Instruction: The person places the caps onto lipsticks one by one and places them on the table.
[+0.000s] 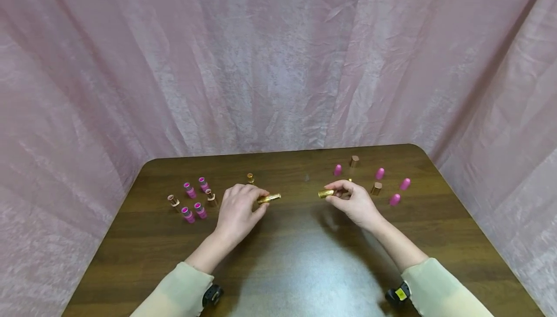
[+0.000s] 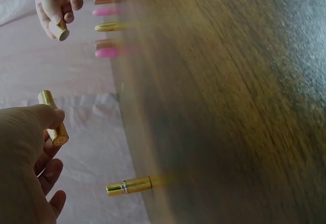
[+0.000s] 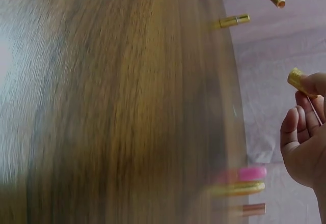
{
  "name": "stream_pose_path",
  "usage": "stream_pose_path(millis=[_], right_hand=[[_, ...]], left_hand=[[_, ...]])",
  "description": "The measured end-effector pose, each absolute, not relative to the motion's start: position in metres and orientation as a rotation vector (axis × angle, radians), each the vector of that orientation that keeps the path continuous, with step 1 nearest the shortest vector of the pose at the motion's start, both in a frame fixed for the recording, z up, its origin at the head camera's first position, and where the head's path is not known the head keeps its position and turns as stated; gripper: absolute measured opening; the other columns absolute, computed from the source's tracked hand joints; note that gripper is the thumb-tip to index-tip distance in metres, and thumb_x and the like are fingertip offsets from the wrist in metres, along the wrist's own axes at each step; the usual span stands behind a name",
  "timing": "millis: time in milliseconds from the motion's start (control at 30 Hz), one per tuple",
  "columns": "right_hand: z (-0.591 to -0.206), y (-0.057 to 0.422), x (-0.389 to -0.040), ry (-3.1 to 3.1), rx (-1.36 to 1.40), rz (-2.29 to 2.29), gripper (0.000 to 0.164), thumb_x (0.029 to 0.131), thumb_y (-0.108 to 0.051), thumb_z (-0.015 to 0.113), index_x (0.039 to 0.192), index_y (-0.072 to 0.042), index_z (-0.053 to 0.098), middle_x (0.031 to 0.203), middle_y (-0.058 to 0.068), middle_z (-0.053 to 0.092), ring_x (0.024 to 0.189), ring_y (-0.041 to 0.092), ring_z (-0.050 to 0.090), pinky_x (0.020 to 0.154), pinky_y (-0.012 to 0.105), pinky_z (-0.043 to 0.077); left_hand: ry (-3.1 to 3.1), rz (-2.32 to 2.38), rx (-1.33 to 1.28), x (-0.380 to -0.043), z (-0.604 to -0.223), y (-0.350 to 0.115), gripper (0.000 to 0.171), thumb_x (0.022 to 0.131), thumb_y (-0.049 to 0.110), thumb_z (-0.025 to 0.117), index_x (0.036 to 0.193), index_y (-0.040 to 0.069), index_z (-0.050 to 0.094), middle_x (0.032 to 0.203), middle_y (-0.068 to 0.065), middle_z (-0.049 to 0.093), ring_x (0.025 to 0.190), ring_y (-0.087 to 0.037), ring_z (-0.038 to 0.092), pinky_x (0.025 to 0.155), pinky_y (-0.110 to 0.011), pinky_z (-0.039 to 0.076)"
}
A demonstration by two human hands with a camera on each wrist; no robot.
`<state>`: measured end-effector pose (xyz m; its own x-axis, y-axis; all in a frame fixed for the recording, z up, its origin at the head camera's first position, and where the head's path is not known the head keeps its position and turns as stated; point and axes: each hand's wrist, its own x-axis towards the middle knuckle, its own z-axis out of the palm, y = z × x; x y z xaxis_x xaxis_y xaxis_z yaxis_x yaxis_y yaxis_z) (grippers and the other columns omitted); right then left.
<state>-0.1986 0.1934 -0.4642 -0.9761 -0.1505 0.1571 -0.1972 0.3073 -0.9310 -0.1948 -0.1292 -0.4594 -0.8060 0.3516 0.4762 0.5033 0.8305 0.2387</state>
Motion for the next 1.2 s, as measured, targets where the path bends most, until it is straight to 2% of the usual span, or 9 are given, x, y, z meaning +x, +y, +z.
stream_pose_path(millis=[167,333,467,700,1000,1200], right_hand=[[-0.471,0.188,-0.201,-2.459,0.337,1.899,0.031,0.088,-0.005,0.079,0.117,-0.001,0.07,0.097,0.013,0.068,0.081,0.014,0.059,0.068,0.02,0.048],[-0.474,0.18,-0.202,-2.474,0.359,1.889,0.033,0.089,0.001,0.075,0.121,0.002,0.068,0.096,0.014,0.066,0.08,0.015,0.058,0.068,0.019,0.048],[-0.476,0.174,-0.204,-2.462,0.387,1.867,0.03,0.089,0.005,0.074,0.119,0.004,0.069,0.096,0.016,0.067,0.077,0.017,0.057,0.065,0.019,0.046],[-0.475,0.162,-0.204,-2.451,0.412,1.898,0.032,0.089,-0.004,0.078,0.12,-0.001,0.072,0.098,0.011,0.07,0.078,0.012,0.057,0.066,0.019,0.047],[-0.473,0.148,-0.203,-2.45,0.399,1.944,0.029,0.089,-0.002,0.078,0.118,0.002,0.073,0.102,0.019,0.072,0.078,0.017,0.059,0.065,0.019,0.047],[-0.452,0.14,-0.192,-2.473,0.406,1.923,0.027,0.088,0.003,0.076,0.115,0.007,0.072,0.1,0.022,0.071,0.08,0.024,0.059,0.065,0.019,0.046]], left_hand=[[-2.547,-0.452,-0.697,-0.195,-0.458,-0.124,0.021,0.084,0.023,0.084,0.104,0.022,0.077,0.102,0.006,0.072,0.1,-0.023,0.06,0.094,-0.047,0.044],[-2.521,-0.428,-0.742,-0.196,-0.459,-0.122,0.022,0.084,0.023,0.084,0.105,0.021,0.077,0.103,0.006,0.072,0.1,-0.024,0.06,0.094,-0.047,0.044],[-2.503,-0.417,-0.774,-0.196,-0.458,-0.12,0.023,0.084,0.022,0.084,0.105,0.021,0.077,0.102,0.005,0.072,0.1,-0.024,0.061,0.095,-0.047,0.044],[-2.488,-0.4,-0.815,-0.196,-0.456,-0.117,0.024,0.084,0.021,0.084,0.107,0.019,0.077,0.103,0.003,0.072,0.101,-0.025,0.061,0.097,-0.048,0.044],[-2.473,-0.387,-0.847,-0.195,-0.453,-0.112,0.024,0.084,0.022,0.085,0.106,0.018,0.076,0.103,0.004,0.072,0.1,-0.025,0.062,0.097,-0.048,0.044],[-2.475,-0.381,-0.856,-0.195,-0.451,-0.111,0.023,0.084,0.021,0.085,0.106,0.018,0.077,0.102,0.004,0.072,0.1,-0.025,0.062,0.096,-0.048,0.045]])
